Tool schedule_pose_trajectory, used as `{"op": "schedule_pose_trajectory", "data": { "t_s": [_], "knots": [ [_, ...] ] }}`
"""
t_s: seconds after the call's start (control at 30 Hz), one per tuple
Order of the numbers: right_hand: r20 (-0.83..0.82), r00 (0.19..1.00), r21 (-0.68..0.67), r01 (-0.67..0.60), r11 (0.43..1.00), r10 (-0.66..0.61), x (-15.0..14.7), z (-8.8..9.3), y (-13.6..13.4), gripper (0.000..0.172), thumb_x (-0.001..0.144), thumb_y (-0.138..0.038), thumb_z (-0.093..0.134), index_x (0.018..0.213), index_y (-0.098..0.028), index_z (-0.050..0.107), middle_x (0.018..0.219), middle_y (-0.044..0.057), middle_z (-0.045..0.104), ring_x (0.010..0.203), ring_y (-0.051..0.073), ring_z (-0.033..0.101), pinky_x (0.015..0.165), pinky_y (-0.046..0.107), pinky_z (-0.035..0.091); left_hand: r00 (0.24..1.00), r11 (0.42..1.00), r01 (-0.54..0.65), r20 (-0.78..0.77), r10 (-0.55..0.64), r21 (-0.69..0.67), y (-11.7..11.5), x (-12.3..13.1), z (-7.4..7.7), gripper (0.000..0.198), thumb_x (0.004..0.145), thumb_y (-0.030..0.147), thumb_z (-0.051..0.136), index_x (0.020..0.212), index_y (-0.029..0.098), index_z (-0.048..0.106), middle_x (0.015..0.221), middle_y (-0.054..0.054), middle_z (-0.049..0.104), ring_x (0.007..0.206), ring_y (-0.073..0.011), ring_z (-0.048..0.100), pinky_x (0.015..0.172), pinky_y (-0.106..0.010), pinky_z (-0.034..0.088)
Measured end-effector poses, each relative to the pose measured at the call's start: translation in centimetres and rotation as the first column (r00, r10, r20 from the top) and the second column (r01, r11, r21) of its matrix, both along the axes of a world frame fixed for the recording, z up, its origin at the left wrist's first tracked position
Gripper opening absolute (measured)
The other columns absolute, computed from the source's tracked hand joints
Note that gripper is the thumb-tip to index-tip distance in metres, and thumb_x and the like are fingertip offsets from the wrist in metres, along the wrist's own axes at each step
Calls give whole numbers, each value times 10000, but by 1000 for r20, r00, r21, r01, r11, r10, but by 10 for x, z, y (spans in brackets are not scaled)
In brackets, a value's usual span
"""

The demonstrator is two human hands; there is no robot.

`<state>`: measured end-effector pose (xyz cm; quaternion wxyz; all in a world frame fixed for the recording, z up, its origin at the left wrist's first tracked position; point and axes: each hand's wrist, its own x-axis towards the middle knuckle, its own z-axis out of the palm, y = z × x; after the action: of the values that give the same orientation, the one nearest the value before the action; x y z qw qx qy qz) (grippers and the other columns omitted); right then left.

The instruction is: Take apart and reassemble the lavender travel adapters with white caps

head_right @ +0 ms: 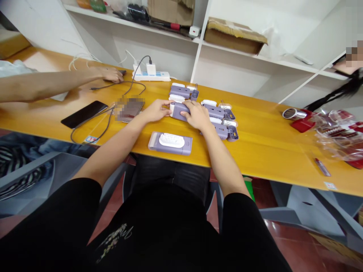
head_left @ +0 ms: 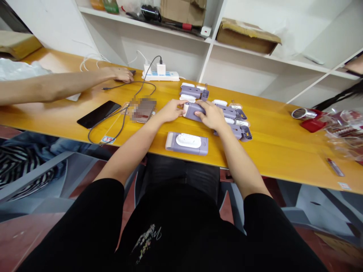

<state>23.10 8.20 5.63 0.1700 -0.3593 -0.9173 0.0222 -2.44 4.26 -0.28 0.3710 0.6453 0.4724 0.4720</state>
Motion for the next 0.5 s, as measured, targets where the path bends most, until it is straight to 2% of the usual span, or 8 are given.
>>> {"op": "schedule_pose_trajectory", "data": {
  "t_s": [0.1, 0.27, 0.5],
  "knots": [
    [9, 1000, 6, -3, 1000, 3, 0, -2, 0, 592, 1077, -423, 625, 1619, -199, 701, 1636, 182, 728, 1500, 495, 661, 1239, 710, 556, 1000, 999, -21, -19, 22, 46, 1, 0, -4, 497, 867, 139, 828, 1363, 158, 855, 1135, -94, 861, 1036, -274, 834, 1127, -464, 669],
    [1, 1000, 21, -22, 1000, 21, -1, -5, 1, 598, 1063, -438, 636, 1616, -220, 699, 1653, 179, 718, 1483, 510, 664, 1232, 736, 552, 999, 999, -30, 33, 29, 34, 1, -4, -5, 492, 824, 152, 885, 1315, 164, 869, 1083, -78, 839, 928, -253, 824, 1059, -459, 694],
    [-1, 1000, 20, -21, 1000, 21, -3, -5, -1, 597, 1066, -441, 632, 1611, -210, 702, 1636, 191, 728, 1473, 515, 666, 1213, 736, 559, 999, 999, -36, 1, 36, 23, 0, -9, -5, 529, 822, 204, 899, 1347, 150, 867, 1127, -95, 859, 944, -254, 829, 1080, -459, 686]
  ]
}}
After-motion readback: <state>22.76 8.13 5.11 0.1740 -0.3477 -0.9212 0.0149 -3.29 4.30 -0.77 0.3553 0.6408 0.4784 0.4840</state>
